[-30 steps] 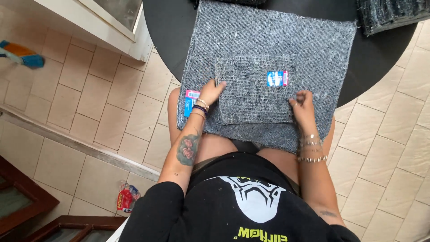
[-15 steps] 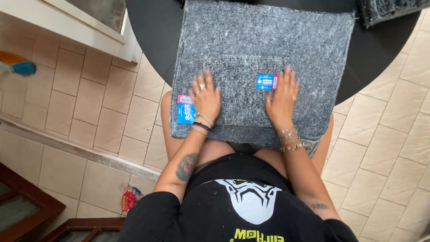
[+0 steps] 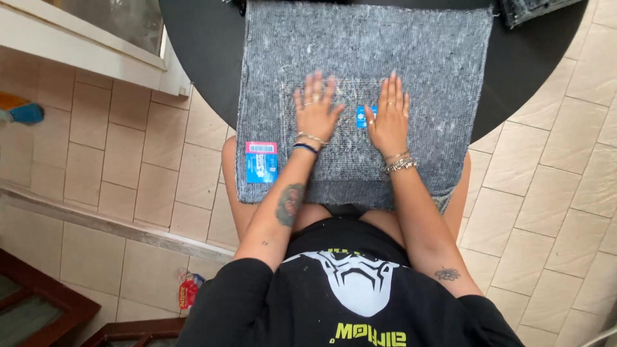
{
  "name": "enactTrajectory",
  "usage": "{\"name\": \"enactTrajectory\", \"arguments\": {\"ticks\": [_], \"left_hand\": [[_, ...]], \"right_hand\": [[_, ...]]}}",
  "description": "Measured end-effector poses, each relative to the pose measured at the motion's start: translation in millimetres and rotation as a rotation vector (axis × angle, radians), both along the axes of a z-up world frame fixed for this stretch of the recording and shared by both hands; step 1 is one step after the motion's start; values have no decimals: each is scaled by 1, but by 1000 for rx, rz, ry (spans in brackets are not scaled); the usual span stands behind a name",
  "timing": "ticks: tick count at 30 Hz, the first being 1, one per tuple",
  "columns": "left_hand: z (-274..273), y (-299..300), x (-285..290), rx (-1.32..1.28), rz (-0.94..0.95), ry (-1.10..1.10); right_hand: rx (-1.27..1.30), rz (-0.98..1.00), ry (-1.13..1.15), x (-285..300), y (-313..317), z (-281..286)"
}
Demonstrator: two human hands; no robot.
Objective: The person is folding grey cloths and stacking them neatly on a black round table.
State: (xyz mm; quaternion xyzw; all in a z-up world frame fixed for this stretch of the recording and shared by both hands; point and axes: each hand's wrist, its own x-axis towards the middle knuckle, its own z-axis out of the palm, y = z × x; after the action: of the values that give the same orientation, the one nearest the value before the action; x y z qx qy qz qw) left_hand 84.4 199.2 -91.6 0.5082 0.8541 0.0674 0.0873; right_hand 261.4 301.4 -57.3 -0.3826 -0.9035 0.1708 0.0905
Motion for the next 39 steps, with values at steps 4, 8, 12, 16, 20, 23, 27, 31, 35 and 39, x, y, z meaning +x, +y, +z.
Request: {"name": "enactTrajectory", "arguments": {"ticks": [4,8,12,16,20,23,27,31,35,39], "left_hand": [[-6,-31,-30,-74,103,-34],[-3,-69,-37,-26,123,-63],[-12,-99,-34,-14,95,-136],[-18,-133,-32,-20,41,-195],[-18,-159,-24,137,86,-246],[-56,-165,-27,377,286,-333],[-53,-144,-36,294,545,-533],[-69,-114,-49,113,503,-508],[-19,-103,-29,264,344,-584],[144,-85,-7,404,61,-659]], "right_hand": [[-11,3,8,18,-10,1],[-102,-15,-26,39,-32,11],[-179,11,-78,62,-52,20],[-204,34,-121,84,-68,25],[-235,80,-215,100,-76,33],[-273,-42,-155,93,-66,48],[-148,-357,78,97,-16,-5],[35,-384,25,84,13,-26],[340,-359,31,80,17,-34],[432,-364,20,82,17,-41]]}}
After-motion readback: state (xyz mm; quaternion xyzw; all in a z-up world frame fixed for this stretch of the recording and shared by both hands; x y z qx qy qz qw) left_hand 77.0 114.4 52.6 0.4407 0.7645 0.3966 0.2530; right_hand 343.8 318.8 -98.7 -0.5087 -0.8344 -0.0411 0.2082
